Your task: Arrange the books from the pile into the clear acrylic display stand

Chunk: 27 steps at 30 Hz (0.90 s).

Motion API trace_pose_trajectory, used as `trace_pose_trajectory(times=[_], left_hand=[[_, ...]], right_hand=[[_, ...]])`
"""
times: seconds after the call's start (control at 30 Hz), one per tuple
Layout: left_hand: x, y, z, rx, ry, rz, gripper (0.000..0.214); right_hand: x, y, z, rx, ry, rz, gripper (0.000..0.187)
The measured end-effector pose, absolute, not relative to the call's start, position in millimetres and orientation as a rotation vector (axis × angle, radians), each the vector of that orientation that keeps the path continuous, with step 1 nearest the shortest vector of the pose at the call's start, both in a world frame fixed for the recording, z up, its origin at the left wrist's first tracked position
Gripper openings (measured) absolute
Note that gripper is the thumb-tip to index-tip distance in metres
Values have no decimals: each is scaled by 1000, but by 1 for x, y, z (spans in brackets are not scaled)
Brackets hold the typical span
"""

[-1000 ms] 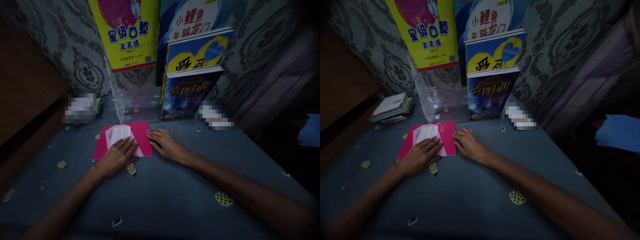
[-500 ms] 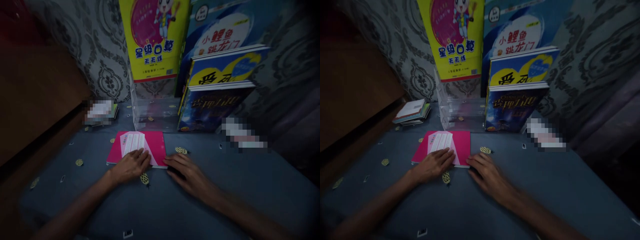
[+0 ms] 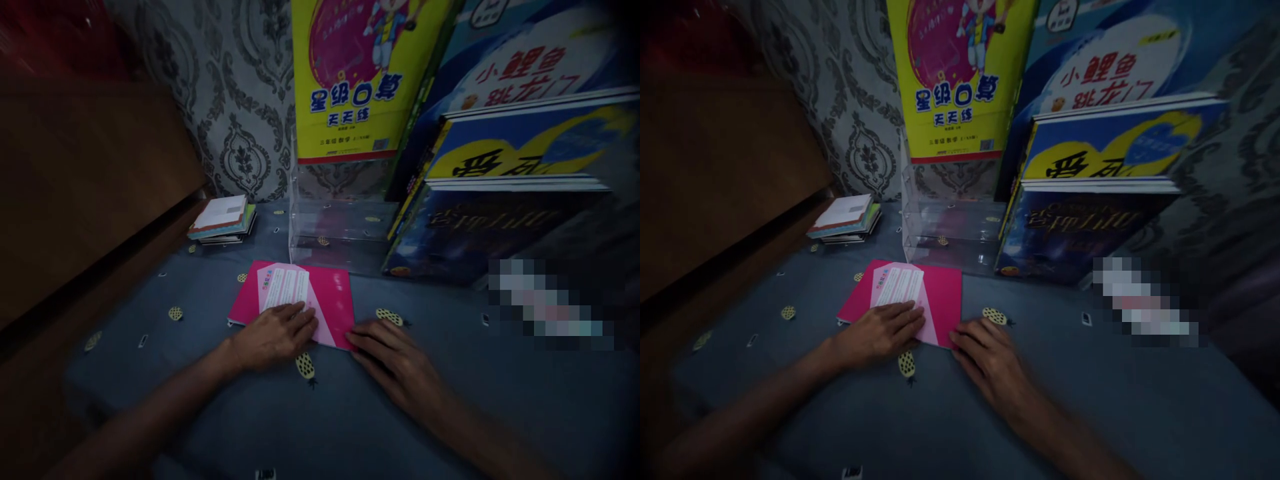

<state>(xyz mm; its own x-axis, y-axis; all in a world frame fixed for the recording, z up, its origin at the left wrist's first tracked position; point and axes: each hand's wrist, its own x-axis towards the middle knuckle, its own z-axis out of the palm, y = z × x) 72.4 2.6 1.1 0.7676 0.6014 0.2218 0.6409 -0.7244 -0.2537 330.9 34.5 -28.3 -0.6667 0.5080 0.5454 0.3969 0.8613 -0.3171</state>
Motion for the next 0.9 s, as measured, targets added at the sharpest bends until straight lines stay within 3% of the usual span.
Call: trace_pose_trajectory(times=[0.23, 0.4, 0.53, 0.9], left_hand=[[31, 12, 16, -2846, -1273, -230, 32], [-3, 55, 23, -2620, -1698, -92, 36], [-11, 72, 22, -2567, -1775, -43, 39], [3, -9, 45, -2374, -1868, 298, 30]], right_hand=[[330, 34, -29, -630, -2392, 133, 28], [329, 34, -27, -627, -2404, 116, 28], [328, 32, -26, -639, -2405, 95, 28], [335, 28, -24, -751, -2431, 15, 30]])
